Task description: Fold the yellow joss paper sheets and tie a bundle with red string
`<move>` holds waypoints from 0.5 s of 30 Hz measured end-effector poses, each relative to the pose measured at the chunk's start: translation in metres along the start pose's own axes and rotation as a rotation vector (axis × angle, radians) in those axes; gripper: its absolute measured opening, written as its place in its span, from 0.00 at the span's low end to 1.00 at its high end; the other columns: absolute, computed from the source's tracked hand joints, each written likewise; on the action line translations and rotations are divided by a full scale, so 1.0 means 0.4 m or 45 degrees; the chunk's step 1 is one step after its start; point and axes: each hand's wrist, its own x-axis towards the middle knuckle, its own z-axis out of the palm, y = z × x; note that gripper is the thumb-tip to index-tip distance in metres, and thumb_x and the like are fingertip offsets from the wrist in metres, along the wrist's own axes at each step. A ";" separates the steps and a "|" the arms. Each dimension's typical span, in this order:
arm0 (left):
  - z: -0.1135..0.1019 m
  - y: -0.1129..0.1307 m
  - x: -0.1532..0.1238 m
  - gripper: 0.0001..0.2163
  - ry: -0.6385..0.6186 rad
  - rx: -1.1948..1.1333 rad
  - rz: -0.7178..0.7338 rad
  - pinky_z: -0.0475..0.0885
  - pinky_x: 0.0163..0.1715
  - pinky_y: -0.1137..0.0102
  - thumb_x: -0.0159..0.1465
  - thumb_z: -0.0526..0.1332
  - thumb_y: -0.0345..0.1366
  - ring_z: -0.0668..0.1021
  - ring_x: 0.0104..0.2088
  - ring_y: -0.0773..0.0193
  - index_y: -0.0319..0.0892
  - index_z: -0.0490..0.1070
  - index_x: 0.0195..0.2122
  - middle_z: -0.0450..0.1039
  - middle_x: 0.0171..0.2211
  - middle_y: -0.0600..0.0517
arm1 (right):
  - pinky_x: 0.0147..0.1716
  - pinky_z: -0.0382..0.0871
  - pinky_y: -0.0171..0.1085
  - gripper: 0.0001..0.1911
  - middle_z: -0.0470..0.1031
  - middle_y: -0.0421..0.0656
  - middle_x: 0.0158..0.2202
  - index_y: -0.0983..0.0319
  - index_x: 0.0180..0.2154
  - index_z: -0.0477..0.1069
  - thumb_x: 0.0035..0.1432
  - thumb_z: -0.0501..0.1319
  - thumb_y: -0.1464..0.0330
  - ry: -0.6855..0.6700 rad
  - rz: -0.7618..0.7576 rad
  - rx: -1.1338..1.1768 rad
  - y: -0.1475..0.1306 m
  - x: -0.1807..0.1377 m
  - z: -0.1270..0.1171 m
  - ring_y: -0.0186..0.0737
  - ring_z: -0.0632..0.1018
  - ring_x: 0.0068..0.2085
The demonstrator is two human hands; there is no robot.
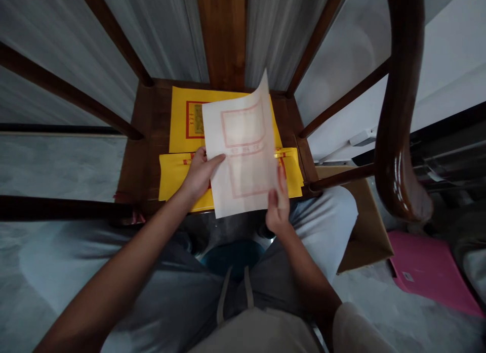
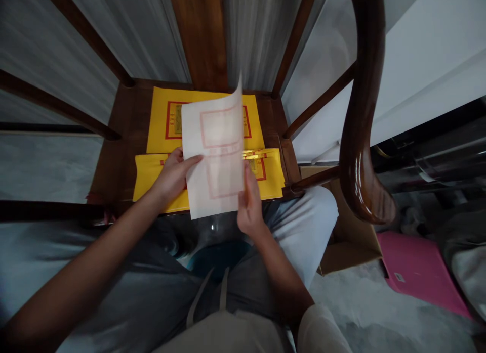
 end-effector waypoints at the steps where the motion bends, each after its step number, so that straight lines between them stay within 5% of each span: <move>1: 0.000 0.002 0.001 0.23 -0.007 0.005 -0.003 0.81 0.44 0.58 0.51 0.77 0.40 0.83 0.41 0.52 0.42 0.71 0.45 0.81 0.42 0.47 | 0.78 0.46 0.53 0.30 0.66 0.41 0.72 0.52 0.69 0.67 0.69 0.57 0.54 0.201 0.103 0.105 0.004 0.003 0.000 0.43 0.59 0.77; 5: -0.004 -0.002 0.011 0.23 0.023 0.064 -0.004 0.82 0.45 0.56 0.52 0.75 0.37 0.84 0.43 0.49 0.40 0.73 0.48 0.81 0.43 0.44 | 0.74 0.60 0.53 0.33 0.74 0.44 0.66 0.55 0.65 0.69 0.61 0.64 0.54 0.624 0.485 0.555 0.022 0.039 -0.013 0.46 0.72 0.70; 12: -0.009 -0.022 0.013 0.48 0.077 0.063 0.055 0.82 0.42 0.57 0.51 0.71 0.29 0.84 0.39 0.52 0.47 0.53 0.72 0.80 0.41 0.49 | 0.69 0.68 0.53 0.32 0.80 0.47 0.60 0.59 0.60 0.72 0.55 0.66 0.57 0.782 0.666 0.648 0.040 0.047 -0.032 0.48 0.78 0.64; 15: -0.005 -0.012 0.002 0.38 0.011 0.107 0.067 0.80 0.40 0.63 0.51 0.69 0.31 0.82 0.38 0.56 0.45 0.67 0.66 0.81 0.44 0.48 | 0.71 0.65 0.52 0.33 0.79 0.46 0.61 0.59 0.60 0.72 0.54 0.67 0.56 0.802 0.639 0.585 0.029 0.038 -0.026 0.47 0.77 0.65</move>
